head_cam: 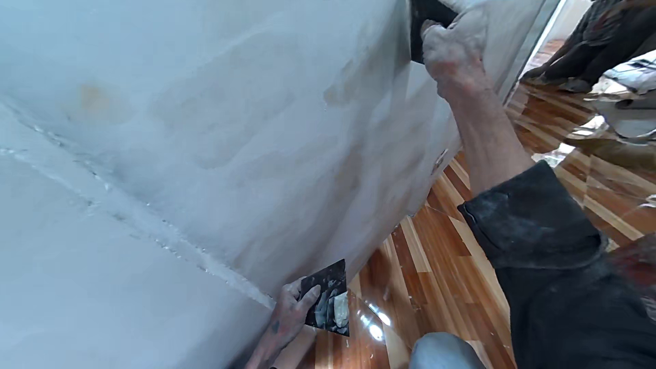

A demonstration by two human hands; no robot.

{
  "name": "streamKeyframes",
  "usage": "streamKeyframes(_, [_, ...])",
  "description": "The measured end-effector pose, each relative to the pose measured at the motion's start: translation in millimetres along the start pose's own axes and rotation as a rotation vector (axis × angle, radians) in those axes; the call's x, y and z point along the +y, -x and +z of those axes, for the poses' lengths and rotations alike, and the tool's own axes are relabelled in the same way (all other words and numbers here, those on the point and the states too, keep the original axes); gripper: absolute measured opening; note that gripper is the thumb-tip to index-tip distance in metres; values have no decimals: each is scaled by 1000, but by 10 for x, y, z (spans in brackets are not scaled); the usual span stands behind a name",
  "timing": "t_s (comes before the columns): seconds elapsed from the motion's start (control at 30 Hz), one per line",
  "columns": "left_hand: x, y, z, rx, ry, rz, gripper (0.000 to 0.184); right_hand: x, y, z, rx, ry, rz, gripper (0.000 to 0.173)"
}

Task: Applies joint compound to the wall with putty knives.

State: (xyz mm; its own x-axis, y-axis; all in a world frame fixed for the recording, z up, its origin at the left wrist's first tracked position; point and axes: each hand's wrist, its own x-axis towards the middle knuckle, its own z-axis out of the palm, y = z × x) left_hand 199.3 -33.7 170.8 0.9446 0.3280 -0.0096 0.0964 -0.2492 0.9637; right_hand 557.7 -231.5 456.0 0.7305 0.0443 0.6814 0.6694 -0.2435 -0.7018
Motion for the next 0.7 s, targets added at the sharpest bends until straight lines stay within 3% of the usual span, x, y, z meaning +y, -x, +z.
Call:
streamKeyframes(0.17, [35,1,4,-20,11,-22,15,-302,567,116,-104,187,-214,43])
streamKeyframes(0.27, [14,-39,11,-62,36,-2,16,-547,1094,-53,-257,252,-224,42])
streamKeyframes(0.5, [-20,-46,1,-59,34,21,15,-199,1082,245,-120,230,-607,47])
streamKeyframes(0.7, [-20,-79,10,-48,17,18,16,-193,1336,141,-258,304,-749,44])
